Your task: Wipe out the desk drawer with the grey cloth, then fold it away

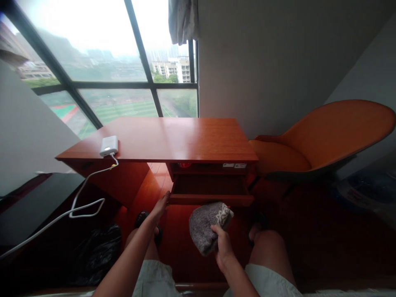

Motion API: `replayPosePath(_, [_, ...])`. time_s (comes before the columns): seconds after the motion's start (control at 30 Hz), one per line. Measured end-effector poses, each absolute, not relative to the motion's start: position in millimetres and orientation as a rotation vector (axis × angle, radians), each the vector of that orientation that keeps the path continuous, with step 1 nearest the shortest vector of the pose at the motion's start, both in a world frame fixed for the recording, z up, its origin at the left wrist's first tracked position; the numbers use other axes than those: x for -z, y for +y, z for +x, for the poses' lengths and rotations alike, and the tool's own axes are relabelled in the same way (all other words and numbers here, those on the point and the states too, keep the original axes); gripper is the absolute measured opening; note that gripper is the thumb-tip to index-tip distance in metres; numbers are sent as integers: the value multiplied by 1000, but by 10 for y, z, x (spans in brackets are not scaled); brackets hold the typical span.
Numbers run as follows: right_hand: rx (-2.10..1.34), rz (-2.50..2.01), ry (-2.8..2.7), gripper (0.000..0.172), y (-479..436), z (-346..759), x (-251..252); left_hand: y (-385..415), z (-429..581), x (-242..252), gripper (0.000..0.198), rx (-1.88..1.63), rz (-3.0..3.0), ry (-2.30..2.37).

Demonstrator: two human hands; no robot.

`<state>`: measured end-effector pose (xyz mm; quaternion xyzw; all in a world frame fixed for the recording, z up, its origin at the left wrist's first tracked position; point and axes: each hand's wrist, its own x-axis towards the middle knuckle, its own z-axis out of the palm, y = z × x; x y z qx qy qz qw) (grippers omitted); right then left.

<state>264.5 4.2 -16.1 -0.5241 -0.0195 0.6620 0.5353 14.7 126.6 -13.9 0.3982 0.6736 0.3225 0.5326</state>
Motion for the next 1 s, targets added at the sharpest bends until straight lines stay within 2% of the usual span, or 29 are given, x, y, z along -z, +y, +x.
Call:
replayPosePath(0.17, [-1364,-1409,-70,32,-199,3071,633,1380,198,143,61,-808,872,1679])
replayPosePath(0.3, [-1338,-1480,-24,34,-274,3210,862,1479,252,127,58,-827,824,1721])
replayPosePath(0.73, [-1449,-1364,305,34,-254,3189,1098,1616,278,80,64,-838,783,1737])
replayPosePath(1.0, [-1490,-1396,271,31,-233,3209,1179,1785,301,30,59,-851,711,1771])
